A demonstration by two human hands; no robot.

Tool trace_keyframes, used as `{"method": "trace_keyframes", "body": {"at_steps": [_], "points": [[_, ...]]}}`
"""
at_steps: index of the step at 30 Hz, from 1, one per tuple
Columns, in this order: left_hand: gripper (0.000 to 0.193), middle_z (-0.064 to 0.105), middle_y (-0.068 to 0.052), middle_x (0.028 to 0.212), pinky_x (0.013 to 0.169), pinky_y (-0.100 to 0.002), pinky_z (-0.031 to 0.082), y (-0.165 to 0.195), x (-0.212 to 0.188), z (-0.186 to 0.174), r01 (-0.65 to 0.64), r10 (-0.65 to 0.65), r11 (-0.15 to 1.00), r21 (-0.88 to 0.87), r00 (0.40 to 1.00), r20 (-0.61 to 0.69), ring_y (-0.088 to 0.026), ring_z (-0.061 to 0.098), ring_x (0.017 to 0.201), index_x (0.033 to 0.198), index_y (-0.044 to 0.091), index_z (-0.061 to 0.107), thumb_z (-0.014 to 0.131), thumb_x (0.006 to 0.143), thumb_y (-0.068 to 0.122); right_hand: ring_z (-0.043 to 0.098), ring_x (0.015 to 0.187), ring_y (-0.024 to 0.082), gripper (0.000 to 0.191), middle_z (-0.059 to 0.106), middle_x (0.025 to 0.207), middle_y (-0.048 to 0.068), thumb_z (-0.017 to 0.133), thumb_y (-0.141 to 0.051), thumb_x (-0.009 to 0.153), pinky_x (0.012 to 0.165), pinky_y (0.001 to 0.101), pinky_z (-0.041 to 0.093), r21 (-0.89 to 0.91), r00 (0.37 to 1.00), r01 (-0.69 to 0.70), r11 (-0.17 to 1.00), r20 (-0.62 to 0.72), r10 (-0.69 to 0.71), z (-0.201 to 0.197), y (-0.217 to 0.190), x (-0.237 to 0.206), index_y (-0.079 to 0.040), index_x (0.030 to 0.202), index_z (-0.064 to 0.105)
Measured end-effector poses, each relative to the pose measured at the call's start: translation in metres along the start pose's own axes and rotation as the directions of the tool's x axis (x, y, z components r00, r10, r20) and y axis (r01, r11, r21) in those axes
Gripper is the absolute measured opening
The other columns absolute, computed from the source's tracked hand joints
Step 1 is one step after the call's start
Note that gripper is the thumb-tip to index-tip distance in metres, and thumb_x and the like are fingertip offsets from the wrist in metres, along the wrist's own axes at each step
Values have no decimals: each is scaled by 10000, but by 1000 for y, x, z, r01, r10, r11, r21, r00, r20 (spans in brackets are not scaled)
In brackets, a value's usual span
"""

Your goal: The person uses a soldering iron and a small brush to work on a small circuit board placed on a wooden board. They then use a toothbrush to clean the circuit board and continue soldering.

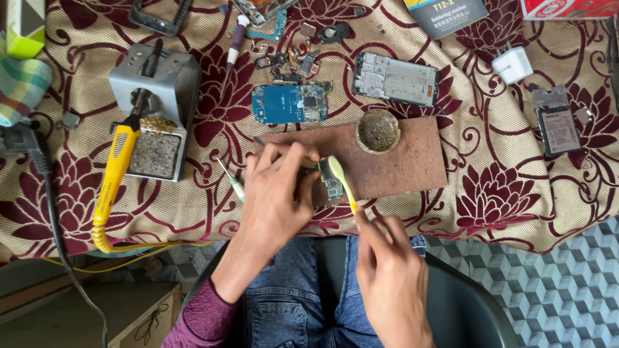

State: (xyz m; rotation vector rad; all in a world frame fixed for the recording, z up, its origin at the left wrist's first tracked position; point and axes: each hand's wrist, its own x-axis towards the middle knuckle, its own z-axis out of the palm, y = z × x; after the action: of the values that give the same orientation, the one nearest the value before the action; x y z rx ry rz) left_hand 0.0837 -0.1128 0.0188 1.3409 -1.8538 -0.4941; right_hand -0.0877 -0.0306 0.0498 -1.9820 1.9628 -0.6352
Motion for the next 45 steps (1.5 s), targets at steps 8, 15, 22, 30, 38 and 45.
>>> {"method": "trace_keyframes", "body": {"at_steps": [8, 15, 22, 30, 38, 45], "points": [[177, 749, 9, 1019, 858, -361, 382, -5, -3, -1, -55, 52, 998, -42, 997, -54, -200, 616, 1001, 1054, 96, 687, 748, 888, 95, 715, 642, 191, 260, 697, 875, 68, 703, -29, 858, 519, 339, 544, 140, 994, -112, 984, 38, 107, -3, 19, -38, -84, 1105, 763], [127, 714, -59, 1087, 871, -343, 407, -7, -9, 2, -41, 32, 997, -68, 991, -128, -234, 617, 1006, 1104, 58, 713, 661, 998, 105, 692, 684, 132, 270, 694, 861, 66, 695, -7, 899, 619, 250, 528, 330, 998, -2, 944, -53, 20, -3, 21, -34, -47, 1162, 739], [348, 682, -50, 1016, 855, -414, 393, 11, -17, 1, -162, 191, 941, 298, 979, -69, -256, 573, 953, 1032, 98, 731, 730, 882, 412, 668, 742, 57, 249, 740, 936, 49, 692, 17, 924, 608, 196, 493, 401, 952, 36, 915, -291, 91, -5, 14, -39, -33, 1164, 733], [277, 692, -4, 1226, 894, -396, 414, 11, -9, -6, -234, 219, 954, 185, 971, 99, -247, 573, 1052, 1133, 81, 737, 737, 921, 259, 573, 669, 61, 265, 728, 901, 61, 710, 42, 911, 559, 192, 406, 382, 952, -33, 924, -270, 146, -11, 38, -35, -11, 1169, 742], [448, 688, -50, 1207, 878, -387, 434, -3, -13, -16, -226, 204, 961, 159, 968, 147, -260, 584, 1146, 1071, 120, 756, 673, 674, -71, 724, 796, 128, 262, 741, 975, 89, 698, 17, 903, 686, 260, 550, 352, 987, 25, 936, -160, 34, -11, 35, -27, -32, 1159, 729], [437, 656, -87, 1300, 957, -391, 480, 4, -17, -8, -189, 184, 977, 98, 981, 64, -276, 613, 1209, 1281, 12, 631, 710, 851, 5, 744, 752, 164, 292, 734, 996, 94, 706, 4, 888, 602, 290, 561, 290, 993, -5, 957, -110, 39, -5, 25, -25, -65, 1169, 742]]}}
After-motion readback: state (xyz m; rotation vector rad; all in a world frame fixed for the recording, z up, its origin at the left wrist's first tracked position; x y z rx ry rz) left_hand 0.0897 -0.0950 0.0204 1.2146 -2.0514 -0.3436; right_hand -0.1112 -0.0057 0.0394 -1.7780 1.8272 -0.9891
